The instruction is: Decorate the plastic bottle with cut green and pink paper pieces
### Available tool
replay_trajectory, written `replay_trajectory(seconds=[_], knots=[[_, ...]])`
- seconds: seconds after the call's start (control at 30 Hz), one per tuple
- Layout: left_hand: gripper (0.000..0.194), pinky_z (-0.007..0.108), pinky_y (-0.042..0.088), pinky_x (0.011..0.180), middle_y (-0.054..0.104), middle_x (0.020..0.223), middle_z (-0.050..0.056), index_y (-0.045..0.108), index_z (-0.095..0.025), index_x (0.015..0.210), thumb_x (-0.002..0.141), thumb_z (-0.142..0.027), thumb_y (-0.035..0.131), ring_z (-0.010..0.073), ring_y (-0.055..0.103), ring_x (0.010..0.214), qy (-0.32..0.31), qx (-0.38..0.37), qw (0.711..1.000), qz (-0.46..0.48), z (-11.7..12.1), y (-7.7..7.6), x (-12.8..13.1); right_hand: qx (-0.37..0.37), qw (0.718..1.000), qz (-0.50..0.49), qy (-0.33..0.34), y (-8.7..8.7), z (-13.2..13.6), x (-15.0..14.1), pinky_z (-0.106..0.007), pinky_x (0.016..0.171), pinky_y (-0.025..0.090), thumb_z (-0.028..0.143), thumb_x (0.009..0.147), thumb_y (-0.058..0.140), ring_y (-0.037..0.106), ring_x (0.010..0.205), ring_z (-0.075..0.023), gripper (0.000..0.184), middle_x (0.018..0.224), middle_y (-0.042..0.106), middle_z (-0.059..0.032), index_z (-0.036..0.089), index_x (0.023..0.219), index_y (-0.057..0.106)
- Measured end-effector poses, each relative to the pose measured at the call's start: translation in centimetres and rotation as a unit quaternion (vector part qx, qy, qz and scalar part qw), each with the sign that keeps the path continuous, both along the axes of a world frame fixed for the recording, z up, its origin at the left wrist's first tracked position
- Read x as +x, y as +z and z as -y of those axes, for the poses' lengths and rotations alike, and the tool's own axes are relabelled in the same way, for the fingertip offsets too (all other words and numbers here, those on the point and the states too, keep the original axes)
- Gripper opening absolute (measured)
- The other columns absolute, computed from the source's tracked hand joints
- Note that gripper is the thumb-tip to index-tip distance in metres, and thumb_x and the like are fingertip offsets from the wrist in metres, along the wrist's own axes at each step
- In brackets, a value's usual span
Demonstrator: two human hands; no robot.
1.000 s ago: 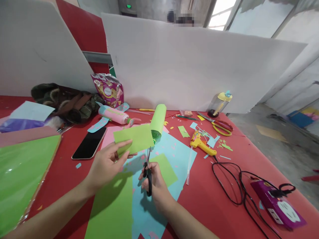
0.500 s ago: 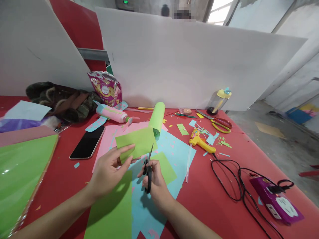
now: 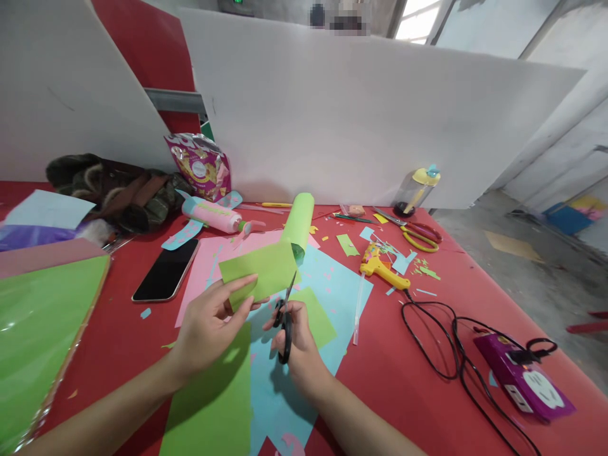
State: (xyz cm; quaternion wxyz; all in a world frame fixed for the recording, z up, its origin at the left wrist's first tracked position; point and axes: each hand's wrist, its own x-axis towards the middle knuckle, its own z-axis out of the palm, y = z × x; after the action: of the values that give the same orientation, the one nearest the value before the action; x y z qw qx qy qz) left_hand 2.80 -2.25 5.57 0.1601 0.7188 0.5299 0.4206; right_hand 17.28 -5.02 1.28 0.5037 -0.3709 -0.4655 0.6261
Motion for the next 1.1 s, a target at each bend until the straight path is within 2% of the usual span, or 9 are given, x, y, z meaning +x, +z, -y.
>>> replay_trajectory(seconds=[0.3,0.53,0.9,1.1], knots=[[0.026,0.018,0.043,0.042,0.061,0.071,0.005,0.06,-0.012,0.098,0.077,-0.019,0.048,0.0087,0.051,0.048,0.001,0.014,1.0,-0.013,0.05,-0.15,0.14,-0.007,1.0,0.023,-0.014,-0.25,0.2,-0.07,-0.023,0.055,0.039,0.06,0.074,0.043,0.045,0.062,-0.0096,0.039,0.078,0.049,0.0006,0.025,0.089,0.037],[0.028,0.019,0.042,0.044,0.059,0.07,0.002,0.058,-0.012,0.102,0.076,-0.02,0.05,0.0065,0.044,0.043,0.005,-0.005,1.0,-0.018,-0.1,-0.04,-0.05,-0.024,0.998,0.022,-0.051,-0.04,0.03,-0.28,-0.021,0.052,0.038,0.058,0.072,0.049,0.047,0.063,-0.0077,0.037,0.081,0.047,0.0021,0.024,0.084,0.037],[0.024,0.018,0.04,0.043,0.06,0.07,0.002,0.056,-0.014,0.099,0.077,-0.022,0.048,0.008,0.052,0.046,-0.017,-0.091,0.994,0.05,-0.42,0.0,-0.46,-0.048,0.996,0.049,-0.064,-0.12,-0.19,-0.32,-0.018,0.044,0.033,0.058,0.07,0.051,0.04,0.045,-0.0042,0.041,0.063,0.051,0.0059,0.022,0.078,0.032],[0.022,0.02,0.044,0.049,0.063,0.078,0.004,0.058,-0.016,0.097,0.078,-0.023,0.047,0.0101,0.057,0.053,-0.015,-0.088,0.994,0.066,-0.63,-0.24,-0.66,-0.061,0.994,0.027,-0.087,-0.05,-0.39,-0.56,-0.017,0.039,0.032,0.06,0.063,0.057,0.043,0.043,-0.0032,0.047,0.067,0.048,0.007,0.023,0.075,0.031]])
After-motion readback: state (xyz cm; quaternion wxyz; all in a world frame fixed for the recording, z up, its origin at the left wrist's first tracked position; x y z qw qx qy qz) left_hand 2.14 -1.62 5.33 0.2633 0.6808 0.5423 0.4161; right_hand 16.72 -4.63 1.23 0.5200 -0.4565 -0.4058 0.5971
